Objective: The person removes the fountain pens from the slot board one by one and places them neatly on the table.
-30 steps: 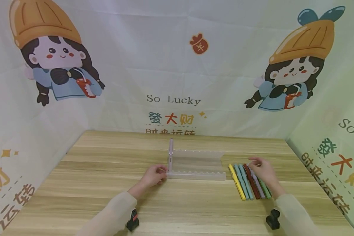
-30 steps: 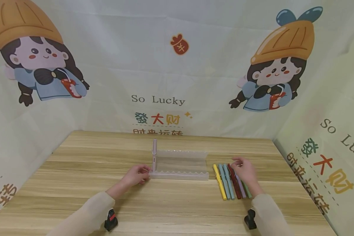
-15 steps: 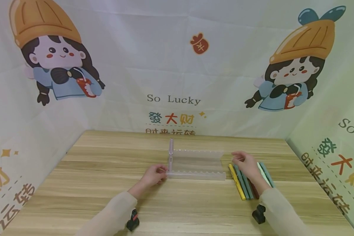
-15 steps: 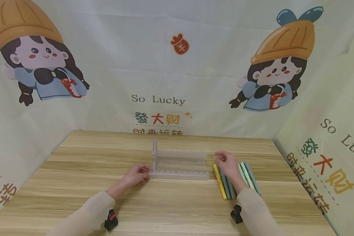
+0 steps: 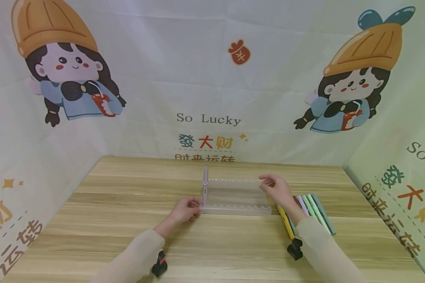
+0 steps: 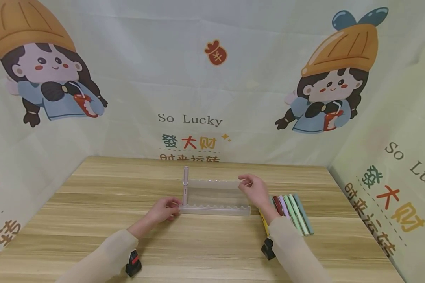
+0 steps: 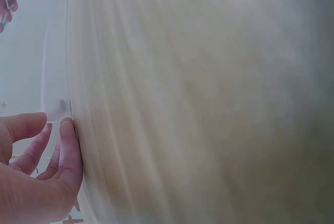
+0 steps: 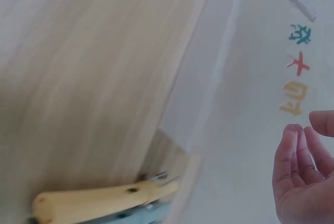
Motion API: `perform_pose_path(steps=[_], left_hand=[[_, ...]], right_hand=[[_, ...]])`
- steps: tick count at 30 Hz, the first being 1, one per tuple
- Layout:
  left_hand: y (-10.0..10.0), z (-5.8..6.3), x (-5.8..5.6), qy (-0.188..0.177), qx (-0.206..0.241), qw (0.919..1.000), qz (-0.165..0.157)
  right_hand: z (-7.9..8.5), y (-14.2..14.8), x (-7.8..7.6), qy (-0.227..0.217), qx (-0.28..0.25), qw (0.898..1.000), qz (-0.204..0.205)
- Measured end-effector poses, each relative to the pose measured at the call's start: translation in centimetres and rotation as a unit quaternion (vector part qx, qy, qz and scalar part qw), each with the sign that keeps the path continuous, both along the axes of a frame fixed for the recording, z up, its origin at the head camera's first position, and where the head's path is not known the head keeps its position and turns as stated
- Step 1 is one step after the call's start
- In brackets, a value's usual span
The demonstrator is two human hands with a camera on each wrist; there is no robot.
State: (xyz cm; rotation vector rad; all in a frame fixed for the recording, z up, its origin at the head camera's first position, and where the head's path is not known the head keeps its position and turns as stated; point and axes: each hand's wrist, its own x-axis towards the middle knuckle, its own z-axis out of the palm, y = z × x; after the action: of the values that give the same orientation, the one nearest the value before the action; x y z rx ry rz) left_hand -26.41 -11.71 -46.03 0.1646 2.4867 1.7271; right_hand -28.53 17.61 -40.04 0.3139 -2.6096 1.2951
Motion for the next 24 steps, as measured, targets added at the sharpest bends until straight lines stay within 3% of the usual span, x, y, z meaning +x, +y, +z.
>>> perform_pose_path(steps=[13, 20, 24], left_hand=[[0.0, 0.1, 0.1, 0.005, 0.001, 1.0, -0.007], [0.0, 0.2, 0.1, 0.007, 0.001, 1.0, -0.007], [-0.1, 0.2, 0.1, 0.005, 0.0, 1.0, -0.008]], right_hand=[[2.2, -3.7, -0.7, -0.027, -0.036, 0.998, 0.038], [2.4, -5.8, -1.3, -0.029, -0.085, 0.994, 0.061], [2.1, -7.0, -1.7, -0.025, -0.088, 0.994, 0.062]])
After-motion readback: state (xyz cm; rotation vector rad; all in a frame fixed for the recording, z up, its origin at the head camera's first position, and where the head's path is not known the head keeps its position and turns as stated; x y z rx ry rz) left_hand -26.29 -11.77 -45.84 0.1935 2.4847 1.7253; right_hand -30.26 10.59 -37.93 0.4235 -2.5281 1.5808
